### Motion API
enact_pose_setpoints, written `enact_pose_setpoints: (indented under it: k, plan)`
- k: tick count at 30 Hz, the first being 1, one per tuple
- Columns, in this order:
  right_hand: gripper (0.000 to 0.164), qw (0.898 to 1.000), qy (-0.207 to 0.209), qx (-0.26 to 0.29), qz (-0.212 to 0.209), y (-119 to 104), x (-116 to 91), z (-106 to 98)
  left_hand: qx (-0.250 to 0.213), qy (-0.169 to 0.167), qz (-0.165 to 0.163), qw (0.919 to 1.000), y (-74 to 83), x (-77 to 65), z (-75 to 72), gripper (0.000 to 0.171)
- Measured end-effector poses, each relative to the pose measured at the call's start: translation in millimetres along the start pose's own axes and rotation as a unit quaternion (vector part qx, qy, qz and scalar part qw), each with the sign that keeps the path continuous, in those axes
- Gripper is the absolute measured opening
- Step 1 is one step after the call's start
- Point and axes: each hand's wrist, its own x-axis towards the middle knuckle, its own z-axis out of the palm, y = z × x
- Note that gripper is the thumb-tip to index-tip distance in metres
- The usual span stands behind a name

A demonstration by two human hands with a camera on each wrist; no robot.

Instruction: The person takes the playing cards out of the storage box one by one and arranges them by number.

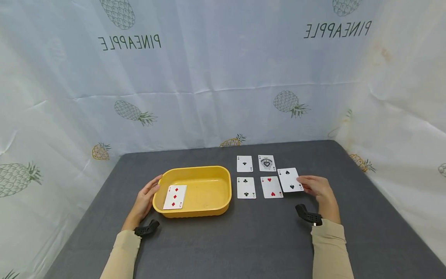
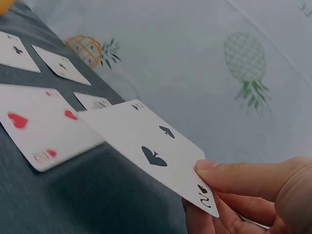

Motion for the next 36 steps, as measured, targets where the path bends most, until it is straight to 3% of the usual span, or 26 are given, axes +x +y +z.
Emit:
enact_pose_setpoints:
  k: [5, 9, 16, 20, 23, 26, 36]
  plan:
    - [0.002, 0.999, 0.007, 0.039, 0.006, 10, -1, -15, -0.002, -0.007, 0.008, 0.9999, 0.1, 0.1, -0.1, 0.054]
    - [0.012, 0.999, 0.009, 0.038, 0.009, 14, -2, -19, -0.002, -0.009, 0.011, 0.9999, 1.2, -0.4, 0.0, 0.052]
    - [0.018, 0.997, 0.052, 0.041, 0.029, 17, 4, -16, -0.002, -0.012, 0.009, 0.9999, 2.7, -1.7, 0.7, 0.051]
    - [0.004, 0.997, 0.073, 0.011, 0.036, 16, 3, -15, -0.007, -0.019, 0.016, 0.9997, 1.6, -1.6, -0.2, 0.053]
    - [0.035, 0.995, 0.088, -0.016, 0.048, 14, 2, -13, -0.01, -0.025, 0.022, 0.9994, 0.7, -1.6, -0.9, 0.054]
    - [0.055, 0.993, 0.1, -0.035, 0.049, 12, 2, -13, -0.01, -0.025, 0.025, 0.9993, 0.1, -1.5, -1.1, 0.054]
    - [0.051, 0.992, 0.096, -0.062, 0.049, -1, -5, -14, -0.011, -0.021, 0.027, 0.9994, -0.6, -0.8, -1.7, 0.055]
